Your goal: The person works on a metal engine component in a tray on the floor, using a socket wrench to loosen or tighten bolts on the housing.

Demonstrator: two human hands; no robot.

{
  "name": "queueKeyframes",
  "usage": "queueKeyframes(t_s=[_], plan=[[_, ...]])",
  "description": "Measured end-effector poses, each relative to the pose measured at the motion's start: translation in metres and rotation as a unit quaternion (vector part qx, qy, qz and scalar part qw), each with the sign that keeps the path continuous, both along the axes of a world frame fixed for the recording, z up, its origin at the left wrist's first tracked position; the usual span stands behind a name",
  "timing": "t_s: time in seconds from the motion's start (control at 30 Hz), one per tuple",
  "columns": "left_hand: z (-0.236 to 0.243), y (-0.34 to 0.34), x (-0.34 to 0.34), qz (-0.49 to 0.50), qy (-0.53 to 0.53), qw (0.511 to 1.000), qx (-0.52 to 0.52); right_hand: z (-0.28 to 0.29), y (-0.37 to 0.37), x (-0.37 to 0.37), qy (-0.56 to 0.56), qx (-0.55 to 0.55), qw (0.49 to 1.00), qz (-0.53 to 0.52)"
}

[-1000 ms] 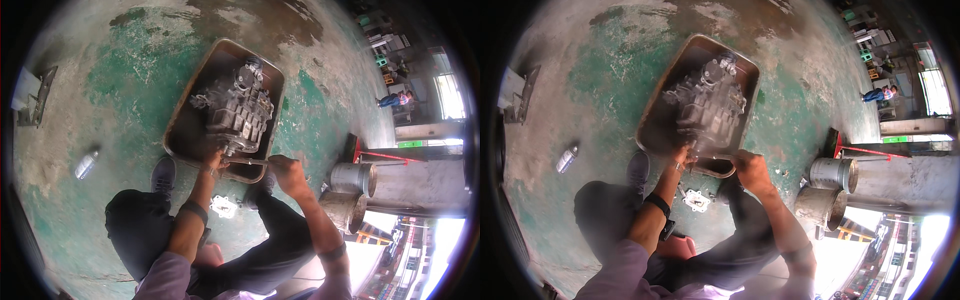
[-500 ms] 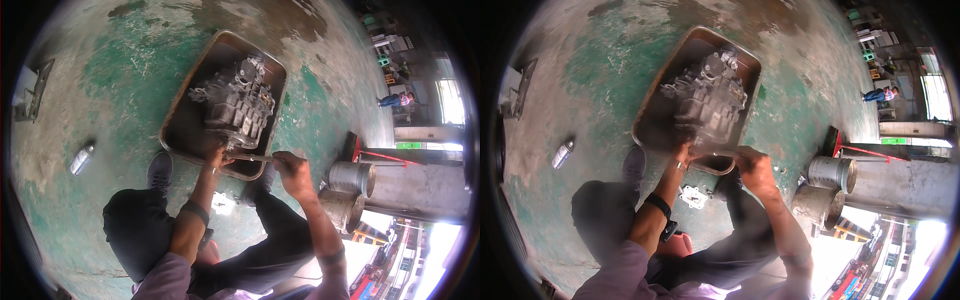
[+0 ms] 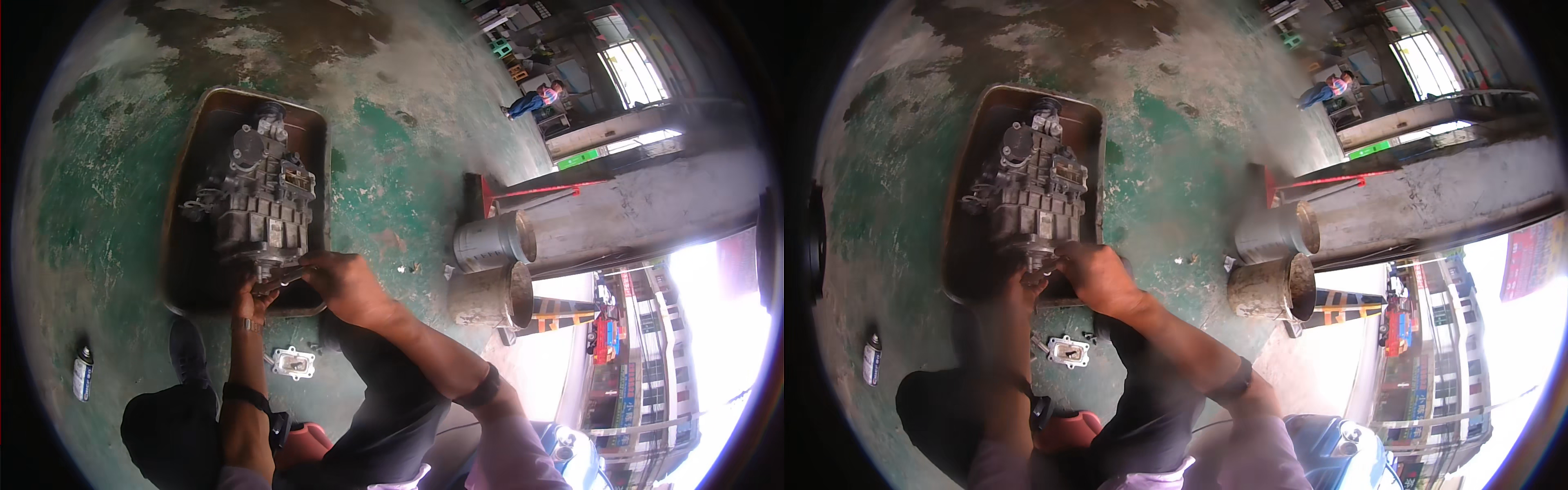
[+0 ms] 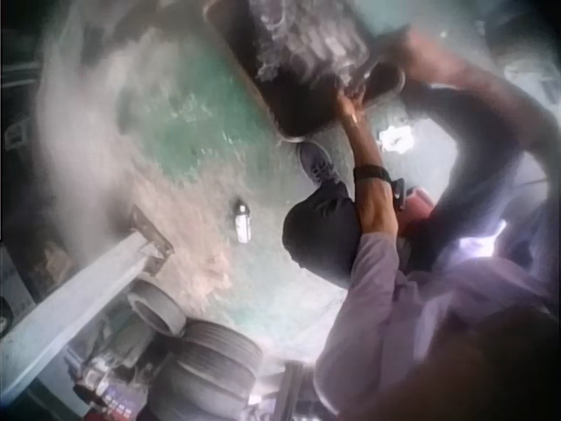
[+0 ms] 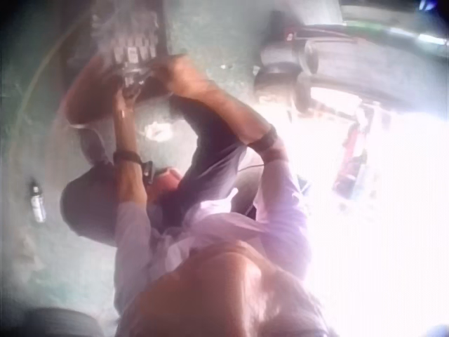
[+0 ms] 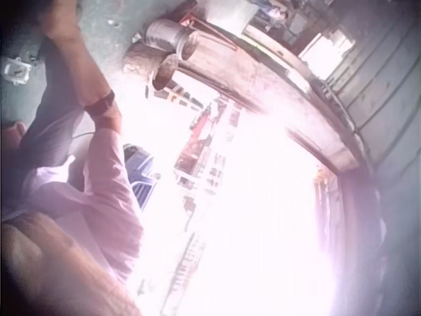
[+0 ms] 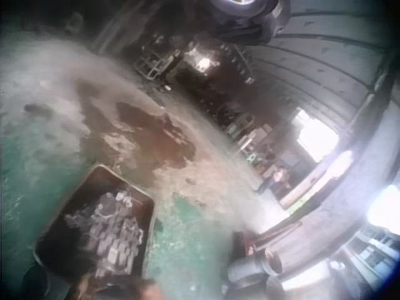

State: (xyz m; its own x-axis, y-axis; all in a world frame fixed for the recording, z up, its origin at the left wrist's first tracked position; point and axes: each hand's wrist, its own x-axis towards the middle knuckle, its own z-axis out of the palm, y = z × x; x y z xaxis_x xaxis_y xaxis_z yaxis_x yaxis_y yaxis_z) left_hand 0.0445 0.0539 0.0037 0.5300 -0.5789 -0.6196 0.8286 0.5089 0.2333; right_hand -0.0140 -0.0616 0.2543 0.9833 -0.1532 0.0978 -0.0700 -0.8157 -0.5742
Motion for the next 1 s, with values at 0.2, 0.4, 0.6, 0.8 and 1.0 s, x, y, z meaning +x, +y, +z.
queueKeyframes(t_s=[0.2, 0.4, 0.6, 0.8, 1.0], plan=[[-0.012, 0.005, -0.003, 0.022, 0.007, 1.0, -0.015, -0.001, 0.006, 0.004, -0.011, 0.021, 0.999, 0.025], [-0.009, 0.007, 0.001, 0.044, -0.031, 0.996, -0.066, 0.001, 0.01, 0.008, 0.0, 0.06, 0.998, 0.003], [0.017, 0.007, 0.004, 0.045, -0.024, 0.997, -0.065, 0.004, 0.015, 0.013, -0.012, 0.06, 0.998, 0.023], [0.033, 0.006, 0.007, 0.038, -0.003, 0.999, -0.004, 0.003, 0.008, 0.014, 0.001, 0.061, 0.998, 0.006], [-0.031, -0.003, -0.002, 0.014, 0.019, 1.0, 0.002, -0.011, -0.015, 0.0, 0.002, 0.023, 0.999, -0.034]])
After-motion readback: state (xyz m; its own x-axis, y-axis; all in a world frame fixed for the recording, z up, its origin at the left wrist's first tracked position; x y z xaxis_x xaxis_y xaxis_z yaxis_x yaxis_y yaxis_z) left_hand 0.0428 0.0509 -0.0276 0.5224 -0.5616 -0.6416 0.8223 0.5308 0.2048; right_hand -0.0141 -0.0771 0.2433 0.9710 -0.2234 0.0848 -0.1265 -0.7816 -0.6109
